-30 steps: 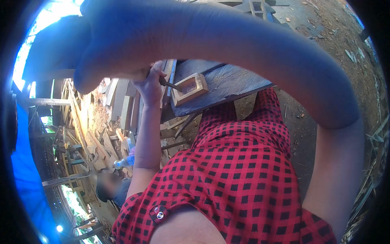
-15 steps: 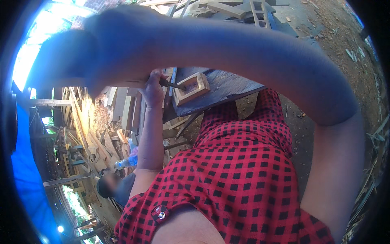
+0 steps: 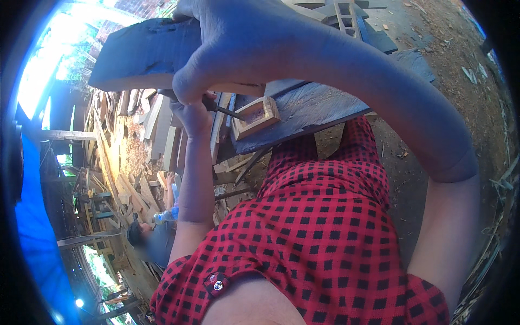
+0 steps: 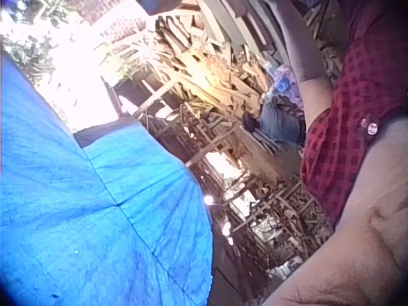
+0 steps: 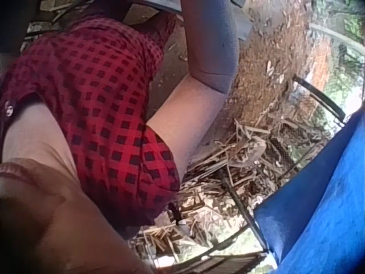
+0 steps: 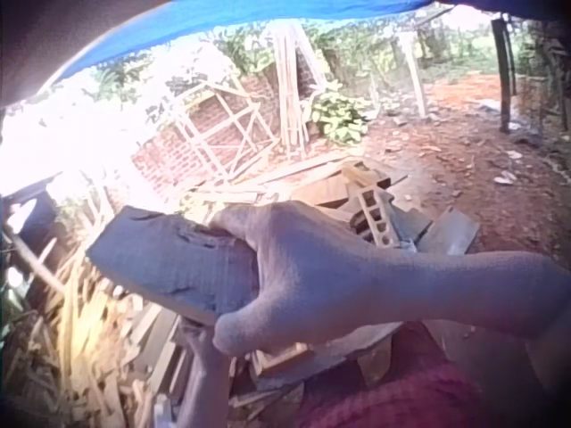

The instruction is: The person is using a mallet and a chisel to carve out a section of a wood block on a workbench.

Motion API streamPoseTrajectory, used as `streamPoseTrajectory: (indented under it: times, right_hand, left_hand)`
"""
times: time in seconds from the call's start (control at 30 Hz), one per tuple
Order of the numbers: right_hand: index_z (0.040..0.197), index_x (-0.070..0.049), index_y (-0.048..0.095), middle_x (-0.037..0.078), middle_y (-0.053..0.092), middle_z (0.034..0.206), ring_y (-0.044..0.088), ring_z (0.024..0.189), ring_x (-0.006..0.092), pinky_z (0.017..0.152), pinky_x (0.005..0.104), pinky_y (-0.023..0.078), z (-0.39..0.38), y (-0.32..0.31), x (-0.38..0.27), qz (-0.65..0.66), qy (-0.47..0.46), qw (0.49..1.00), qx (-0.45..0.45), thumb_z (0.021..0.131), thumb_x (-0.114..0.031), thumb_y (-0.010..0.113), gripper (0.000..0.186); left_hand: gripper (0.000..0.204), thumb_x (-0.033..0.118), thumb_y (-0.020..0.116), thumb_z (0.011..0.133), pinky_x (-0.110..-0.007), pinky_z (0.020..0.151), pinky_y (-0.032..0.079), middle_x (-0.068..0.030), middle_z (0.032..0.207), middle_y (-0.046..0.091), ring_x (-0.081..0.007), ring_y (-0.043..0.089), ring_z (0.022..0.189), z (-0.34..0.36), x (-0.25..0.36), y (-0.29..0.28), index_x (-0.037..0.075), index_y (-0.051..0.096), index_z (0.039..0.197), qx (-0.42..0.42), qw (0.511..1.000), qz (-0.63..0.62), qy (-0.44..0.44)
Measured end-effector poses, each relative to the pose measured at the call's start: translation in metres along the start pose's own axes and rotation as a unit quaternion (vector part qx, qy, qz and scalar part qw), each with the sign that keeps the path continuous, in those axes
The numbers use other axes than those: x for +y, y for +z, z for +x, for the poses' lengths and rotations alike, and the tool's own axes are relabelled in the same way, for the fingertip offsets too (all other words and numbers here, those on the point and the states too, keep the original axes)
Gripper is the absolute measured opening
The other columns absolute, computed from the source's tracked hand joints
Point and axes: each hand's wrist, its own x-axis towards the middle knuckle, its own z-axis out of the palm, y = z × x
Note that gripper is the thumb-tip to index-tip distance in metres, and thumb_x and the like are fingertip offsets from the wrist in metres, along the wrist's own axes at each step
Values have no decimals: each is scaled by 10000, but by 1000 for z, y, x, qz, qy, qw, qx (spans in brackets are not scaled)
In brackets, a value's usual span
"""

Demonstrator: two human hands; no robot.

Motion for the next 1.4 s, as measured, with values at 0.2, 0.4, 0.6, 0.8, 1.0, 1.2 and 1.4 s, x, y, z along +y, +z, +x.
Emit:
streamPoseTrajectory:
  times: [0.2,0.4,0.6,0.8,1.0,1.2,1.4]
  right_hand:
    - [1095,113,569,150,660,754,661,679,225,667,325,516,-3,15,21,-176,-95,978,54,627,-303,745,651]
    - [1049,109,571,134,659,755,651,668,216,647,313,512,3,14,-3,-102,-20,989,101,626,-301,745,614]
    - [1136,77,600,159,662,758,647,604,191,576,302,523,31,24,39,-277,74,958,26,509,-237,752,718]
    - [1160,70,587,125,662,719,624,539,174,516,284,505,28,25,77,-229,-136,952,153,520,-198,729,708]
    - [1103,57,618,102,654,684,641,556,220,573,324,530,27,33,52,-210,-17,977,33,511,-207,724,657]
    - [1070,94,572,163,656,778,657,689,219,648,320,534,11,17,17,-180,-135,974,42,594,-254,731,611]
    - [1044,58,634,137,661,673,661,589,241,592,348,533,29,42,50,-222,-169,953,116,504,-230,742,622]
  left_hand:
    - [80,-21,623,800,-231,555,481,-45,778,645,-102,600,583,-6,-10,0,29,593,855,-55,998,25,5]
    - [156,-53,646,768,-230,678,485,-27,811,655,-79,611,742,-1,-27,-2,19,617,903,-102,991,76,38]
    - [170,-53,661,742,-242,672,494,-15,804,658,-83,612,724,-8,-21,2,17,628,893,-110,989,95,22]
    - [161,-31,681,741,-242,686,489,-21,827,657,-90,615,747,-12,-18,2,15,626,886,-95,993,68,1]
    - [371,42,730,750,-278,793,478,-80,1066,590,-126,583,951,-8,-57,-26,1,565,1079,-58,997,-45,-16]
    - [400,60,685,814,-415,916,451,-116,1179,558,-228,554,1070,-7,-76,-43,3,540,1183,-180,952,241,64]
    - [636,130,717,822,-421,988,413,-109,1254,500,-219,489,1176,-22,-76,-38,51,368,1349,-148,979,134,32]
